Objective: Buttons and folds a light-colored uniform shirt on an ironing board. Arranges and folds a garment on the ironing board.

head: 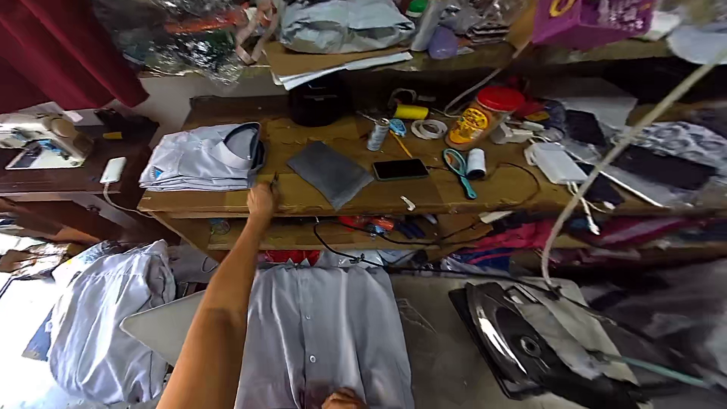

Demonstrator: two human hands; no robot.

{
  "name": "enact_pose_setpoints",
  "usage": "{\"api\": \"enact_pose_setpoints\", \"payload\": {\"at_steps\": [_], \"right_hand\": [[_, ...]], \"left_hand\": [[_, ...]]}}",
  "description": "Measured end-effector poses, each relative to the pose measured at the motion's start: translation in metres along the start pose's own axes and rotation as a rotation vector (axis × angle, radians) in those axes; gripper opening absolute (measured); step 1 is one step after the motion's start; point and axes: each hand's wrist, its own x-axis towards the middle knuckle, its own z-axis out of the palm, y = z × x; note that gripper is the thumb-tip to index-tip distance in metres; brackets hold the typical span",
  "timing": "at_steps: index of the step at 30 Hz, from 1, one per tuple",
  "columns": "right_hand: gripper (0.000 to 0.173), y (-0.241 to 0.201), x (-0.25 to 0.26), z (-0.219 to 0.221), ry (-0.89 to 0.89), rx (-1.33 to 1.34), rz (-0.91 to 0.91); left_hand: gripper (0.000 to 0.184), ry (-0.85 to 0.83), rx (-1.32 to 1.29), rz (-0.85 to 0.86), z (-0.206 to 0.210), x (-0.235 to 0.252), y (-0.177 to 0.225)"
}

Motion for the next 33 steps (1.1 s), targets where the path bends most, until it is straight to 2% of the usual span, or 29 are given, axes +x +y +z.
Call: {"api": "enact_pose_setpoints", "payload": {"at_steps": [2, 5, 8, 11, 13, 15, 18, 19, 21, 24, 30, 31, 32, 33], "right_hand": [[0.019, 0.010, -0.017, 0.006, 0.204, 0.118, -0.029], [0.020, 0.015, -0.054, -0.015, 0.529, 0.127, 0.173], [0.025, 0.040, -0.101, -0.047, 0.814, 0.032, 0.448], [0.025, 0.056, -0.139, -0.068, 0.879, 0.056, 0.678], [0.024, 0.062, -0.151, -0.071, 0.810, 0.111, 0.711], [0.030, 0.059, -0.150, -0.068, 0.683, 0.167, 0.660], [0.052, 0.049, -0.139, -0.054, 0.527, 0.052, 0.635], [0.054, 0.047, -0.135, -0.048, 0.497, -0.042, 0.627], [0.049, 0.047, -0.129, -0.036, 0.482, -0.198, 0.593], [0.038, 0.051, -0.127, -0.033, 0.501, -0.315, 0.510], [0.037, 0.074, -0.181, -0.044, 0.438, -0.162, 0.449], [0.038, 0.076, -0.194, -0.047, 0.348, -0.132, 0.485], [0.038, 0.076, -0.206, -0.052, 0.161, -0.096, 0.556], [0.036, 0.075, -0.217, -0.060, -0.128, -0.045, 0.655]], "left_hand": [[0.039, -0.047, 0.063, -0.040, 0.003, 0.018, 0.011], [0.044, 0.040, 0.109, 0.035, 0.000, 0.011, 0.007], [0.049, 0.163, -0.004, 0.240, 0.001, -0.033, -0.014], [0.042, 0.093, -0.055, 0.345, 0.023, -0.091, -0.067], [0.042, -0.035, -0.059, 0.278, 0.038, -0.140, -0.104], [0.040, -0.104, -0.076, 0.186, 0.048, -0.192, -0.131], [0.038, -0.060, -0.121, 0.051, 0.057, -0.263, -0.156], [0.038, -0.028, -0.125, 0.023, 0.060, -0.282, -0.160], [0.043, 0.033, -0.102, 0.013, 0.068, -0.312, -0.166], [0.051, 0.103, -0.010, 0.069, 0.085, -0.337, -0.173], [0.051, 0.184, 0.082, 0.082, 0.105, -0.349, -0.180], [0.051, 0.179, 0.079, 0.073, 0.106, -0.349, -0.180], [0.051, 0.174, 0.081, 0.067, 0.106, -0.349, -0.180], [0.050, 0.168, 0.081, 0.061, 0.105, -0.348, -0.179]]}}
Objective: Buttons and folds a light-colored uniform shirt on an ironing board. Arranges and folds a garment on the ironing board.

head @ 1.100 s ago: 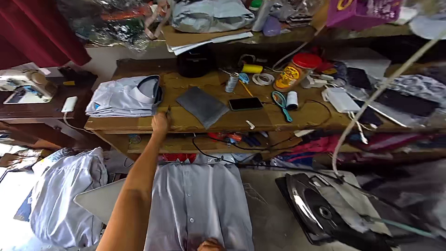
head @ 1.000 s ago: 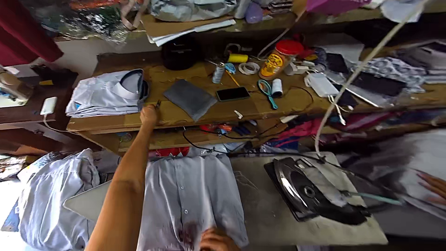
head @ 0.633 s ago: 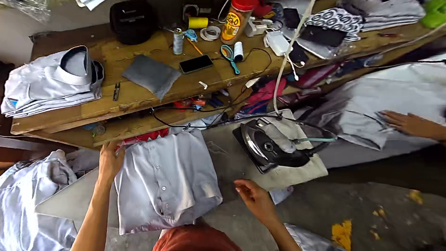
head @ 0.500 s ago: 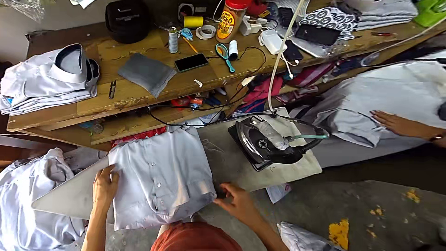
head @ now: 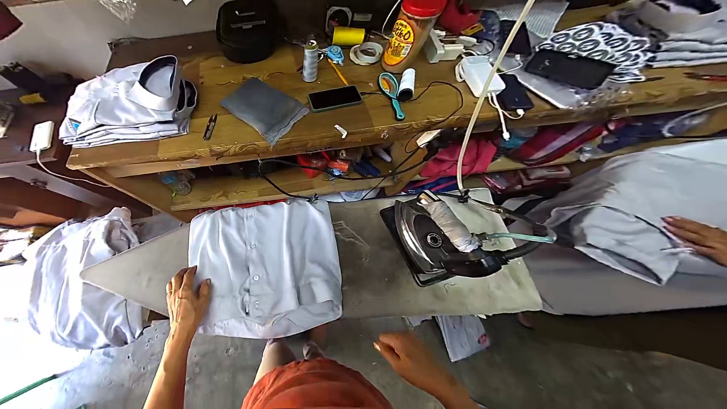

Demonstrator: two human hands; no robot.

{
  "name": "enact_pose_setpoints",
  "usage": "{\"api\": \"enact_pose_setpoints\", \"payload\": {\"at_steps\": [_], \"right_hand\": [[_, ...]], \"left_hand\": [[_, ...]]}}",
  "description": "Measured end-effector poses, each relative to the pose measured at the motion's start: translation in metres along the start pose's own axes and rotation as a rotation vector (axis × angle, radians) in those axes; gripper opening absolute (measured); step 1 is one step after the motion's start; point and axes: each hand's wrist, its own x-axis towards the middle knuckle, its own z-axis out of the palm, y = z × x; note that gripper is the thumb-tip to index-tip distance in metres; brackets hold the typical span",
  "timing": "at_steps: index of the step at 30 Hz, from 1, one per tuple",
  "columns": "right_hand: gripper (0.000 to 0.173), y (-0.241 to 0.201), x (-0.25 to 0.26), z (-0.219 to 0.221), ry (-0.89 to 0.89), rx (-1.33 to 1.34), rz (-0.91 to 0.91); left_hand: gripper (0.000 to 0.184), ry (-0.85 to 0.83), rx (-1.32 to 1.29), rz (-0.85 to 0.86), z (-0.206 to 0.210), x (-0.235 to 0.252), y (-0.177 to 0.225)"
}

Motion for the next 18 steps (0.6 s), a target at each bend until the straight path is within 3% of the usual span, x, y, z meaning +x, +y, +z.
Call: {"api": "enact_pose_setpoints", "payload": {"at_steps": [2, 4, 6, 8, 11, 13, 15, 18], "right_hand": [[0.022, 0.014, -0.007, 0.002, -0.484, -0.135, 0.087], [0.041, 0.022, -0.009, 0.005, -0.640, -0.190, 0.076], [0.040, 0.023, 0.001, -0.016, -0.492, -0.015, 0.039], [0.033, -0.002, 0.026, -0.052, -0.196, 0.167, 0.036], [0.048, -0.048, 0.092, -0.099, 0.197, 0.281, 0.077], [0.060, -0.071, 0.141, -0.107, 0.346, 0.275, 0.097], [0.065, -0.085, 0.179, -0.097, 0.408, 0.211, 0.074], [0.042, -0.106, 0.177, -0.079, 0.278, 0.018, -0.011]], "left_hand": [[0.051, -0.015, -0.024, -0.017, -0.003, 0.002, -0.001], [0.055, -0.036, -0.115, -0.087, -0.012, 0.005, -0.002], [0.058, -0.043, -0.201, -0.215, -0.020, 0.006, -0.006], [0.062, -0.082, -0.207, -0.348, -0.027, 0.007, -0.009], [0.072, -0.233, -0.175, -0.479, -0.034, 0.010, 0.010], [0.071, -0.315, -0.133, -0.488, -0.033, 0.015, 0.025], [0.059, -0.386, -0.135, -0.466, -0.031, 0.016, 0.030], [0.044, -0.433, -0.202, -0.418, -0.044, 0.000, 0.007]]}}
